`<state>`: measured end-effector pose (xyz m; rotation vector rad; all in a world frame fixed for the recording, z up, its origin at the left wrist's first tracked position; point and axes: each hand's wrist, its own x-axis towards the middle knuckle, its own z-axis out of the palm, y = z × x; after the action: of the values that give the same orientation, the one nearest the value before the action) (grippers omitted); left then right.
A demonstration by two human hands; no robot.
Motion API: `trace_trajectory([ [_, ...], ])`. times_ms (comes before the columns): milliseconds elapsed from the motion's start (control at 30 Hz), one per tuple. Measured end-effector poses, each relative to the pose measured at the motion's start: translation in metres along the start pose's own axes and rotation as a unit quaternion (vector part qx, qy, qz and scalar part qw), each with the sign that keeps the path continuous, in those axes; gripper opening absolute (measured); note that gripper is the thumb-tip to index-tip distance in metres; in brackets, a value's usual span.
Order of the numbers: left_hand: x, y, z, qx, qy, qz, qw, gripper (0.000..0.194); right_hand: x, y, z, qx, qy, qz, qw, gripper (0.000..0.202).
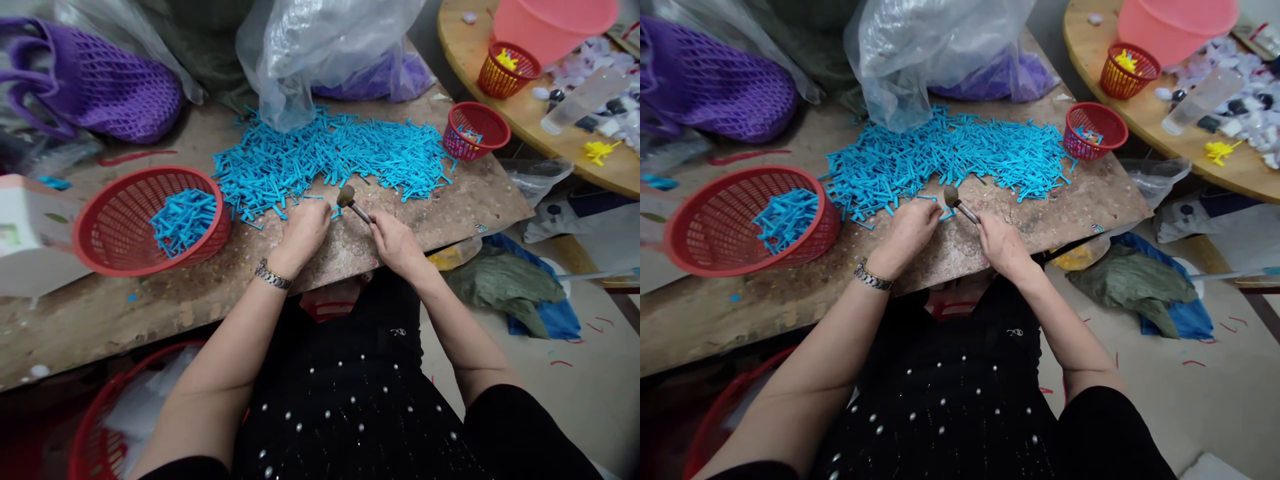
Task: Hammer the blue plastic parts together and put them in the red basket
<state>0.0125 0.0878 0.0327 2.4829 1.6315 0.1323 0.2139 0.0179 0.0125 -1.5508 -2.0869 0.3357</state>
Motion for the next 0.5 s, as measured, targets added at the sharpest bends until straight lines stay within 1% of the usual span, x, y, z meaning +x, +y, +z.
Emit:
trace_trajectory([
  [100,0.000,0.000,0.001,0.000,0.009,0.006,1.000,0.034,0.002,0.002,0.006,-0.017,-0.018,0.005,1.000,0.032],
  [167,0.000,0.000,0.001,-0.003,0.013,0.004,1.000,0.033,0.004,0.001,0.003,-0.016,-0.010,0.004,1.000,0.033],
  [233,0.000,-0.001,0.001,-0.003,0.008,0.001,1.000,0.032,0.005,-0.006,-0.006,-0.001,0.016,-0.007,1.000,0.034],
  [367,0.000,-0.001,0.002,-0.003,0.002,0.010,1.000,0.032,0.003,-0.027,-0.031,0.039,0.091,-0.052,0.994,0.036],
  [433,0.001,-0.001,0.002,-0.005,0.005,0.014,1.000,0.033,0.002,-0.034,-0.034,0.043,0.129,-0.066,0.988,0.038],
  [500,0.001,-0.001,0.002,-0.002,0.005,0.013,1.000,0.033,0.002,-0.033,-0.027,0.028,0.135,-0.062,0.988,0.042],
])
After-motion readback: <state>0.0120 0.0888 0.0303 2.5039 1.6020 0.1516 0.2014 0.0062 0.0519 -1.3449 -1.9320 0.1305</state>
